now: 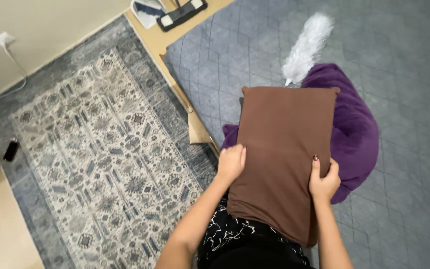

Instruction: Putting a pillow into a pillowcase and then dusting bedding with a feather duster.

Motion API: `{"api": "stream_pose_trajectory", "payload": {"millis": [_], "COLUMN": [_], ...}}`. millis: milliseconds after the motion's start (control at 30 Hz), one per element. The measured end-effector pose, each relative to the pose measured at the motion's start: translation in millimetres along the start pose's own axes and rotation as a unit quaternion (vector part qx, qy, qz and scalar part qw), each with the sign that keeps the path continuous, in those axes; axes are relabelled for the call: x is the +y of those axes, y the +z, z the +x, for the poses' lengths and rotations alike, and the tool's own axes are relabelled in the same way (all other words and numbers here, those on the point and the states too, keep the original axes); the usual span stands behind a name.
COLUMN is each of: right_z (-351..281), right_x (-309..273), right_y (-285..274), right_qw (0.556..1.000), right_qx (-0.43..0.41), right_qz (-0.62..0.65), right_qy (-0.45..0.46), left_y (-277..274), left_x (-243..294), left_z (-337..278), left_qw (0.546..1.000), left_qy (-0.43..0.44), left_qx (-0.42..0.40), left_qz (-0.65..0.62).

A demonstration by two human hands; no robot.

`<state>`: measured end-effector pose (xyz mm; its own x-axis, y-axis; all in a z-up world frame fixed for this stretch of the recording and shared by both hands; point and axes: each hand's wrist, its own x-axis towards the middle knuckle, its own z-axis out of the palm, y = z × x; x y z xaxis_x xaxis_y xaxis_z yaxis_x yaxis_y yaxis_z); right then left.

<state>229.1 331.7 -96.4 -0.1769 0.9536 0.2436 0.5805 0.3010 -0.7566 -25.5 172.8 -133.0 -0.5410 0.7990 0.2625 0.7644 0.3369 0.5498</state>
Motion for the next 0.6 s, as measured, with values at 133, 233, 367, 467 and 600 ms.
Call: {"api": "stream_pose_trajectory", "payload": {"millis": [133, 233, 367, 467, 600], "right_z": [-6, -20, -76, -130, -166], "right_x": [-16, 4, 78, 141, 149], "right_y": [-20, -32, -40, -43, -55], "right_qw": [0.999, 1.000, 0.986, 0.945, 0.820], "right_qx": [0.034, 0.008, -0.087, -0.155, -0.172], "right_qz": [-0.009, 0.012, 0.122, 0.194, 0.315], "right_qy": [0.000, 0.006, 0.078, 0.214, 0.445], "left_y": [-11, -22, -22, -14, -16], "left_x": [29, 48, 50, 43, 46], "left_z": [-23, -33, -30, -26, -28], "left_qw": [0.998, 0.993, 0.990, 0.990, 0.991], "left_qy": [0.031, 0.046, 0.032, 0.042, 0.048], "left_qx": [0.005, 0.006, -0.025, -0.034, -0.032], "left_qz": [-0.047, -0.105, -0.133, -0.128, -0.119]}}
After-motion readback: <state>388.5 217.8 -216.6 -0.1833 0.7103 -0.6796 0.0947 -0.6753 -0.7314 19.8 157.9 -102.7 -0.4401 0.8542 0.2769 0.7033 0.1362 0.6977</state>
